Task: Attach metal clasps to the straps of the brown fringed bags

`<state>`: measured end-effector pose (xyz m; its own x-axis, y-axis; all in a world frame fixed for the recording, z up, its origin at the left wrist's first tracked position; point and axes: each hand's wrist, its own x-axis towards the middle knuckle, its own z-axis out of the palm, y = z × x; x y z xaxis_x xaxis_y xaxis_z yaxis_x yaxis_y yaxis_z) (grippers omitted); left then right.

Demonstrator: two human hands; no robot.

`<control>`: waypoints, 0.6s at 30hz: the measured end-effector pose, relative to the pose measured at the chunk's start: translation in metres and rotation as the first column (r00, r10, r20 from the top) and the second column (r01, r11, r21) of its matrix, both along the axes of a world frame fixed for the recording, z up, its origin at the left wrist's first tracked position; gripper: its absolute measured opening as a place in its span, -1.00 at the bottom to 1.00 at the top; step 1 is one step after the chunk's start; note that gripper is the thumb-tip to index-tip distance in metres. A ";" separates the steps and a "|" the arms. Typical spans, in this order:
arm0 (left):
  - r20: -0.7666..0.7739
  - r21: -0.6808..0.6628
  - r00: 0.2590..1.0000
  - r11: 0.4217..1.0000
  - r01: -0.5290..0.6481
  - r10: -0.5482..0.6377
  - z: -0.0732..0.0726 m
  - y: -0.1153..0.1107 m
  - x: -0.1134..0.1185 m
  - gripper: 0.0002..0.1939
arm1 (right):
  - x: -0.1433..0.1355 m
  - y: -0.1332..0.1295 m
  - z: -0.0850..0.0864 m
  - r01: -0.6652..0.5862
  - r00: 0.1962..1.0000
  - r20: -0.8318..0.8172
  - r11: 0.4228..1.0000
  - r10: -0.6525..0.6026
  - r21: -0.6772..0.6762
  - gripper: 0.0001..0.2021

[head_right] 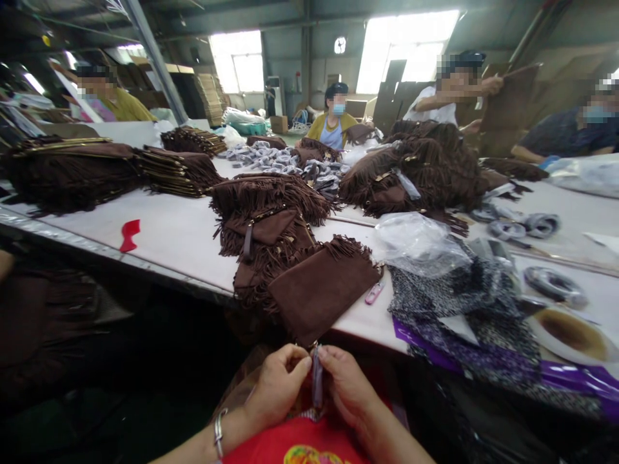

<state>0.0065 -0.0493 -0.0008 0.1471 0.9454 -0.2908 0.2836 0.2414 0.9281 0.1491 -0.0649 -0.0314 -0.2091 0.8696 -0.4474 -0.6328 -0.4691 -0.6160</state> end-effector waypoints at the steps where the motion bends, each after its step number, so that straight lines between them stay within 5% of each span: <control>1: -0.014 0.024 1.000 1.000 0.005 -0.005 0.001 0.000 0.000 -0.84 | 0.000 0.000 -0.001 0.001 1.000 -0.005 1.000 -0.001 0.000 -0.69; 7: -0.128 0.277 0.987 0.952 0.131 -0.098 -0.009 -0.004 -0.001 -0.80 | -0.001 -0.001 -0.008 0.045 0.999 -0.009 0.999 -0.045 0.005 -0.68; 13: -0.212 0.576 0.956 0.764 0.290 -0.204 -0.015 -0.004 -0.004 -0.75 | -0.002 0.000 -0.004 0.055 0.998 -0.034 0.998 -0.055 0.015 -0.72; 18: -0.374 0.617 0.911 0.688 0.384 -0.172 -0.014 -0.005 -0.013 -0.70 | -0.003 0.000 -0.003 0.055 0.997 -0.059 0.998 -0.055 0.000 -0.74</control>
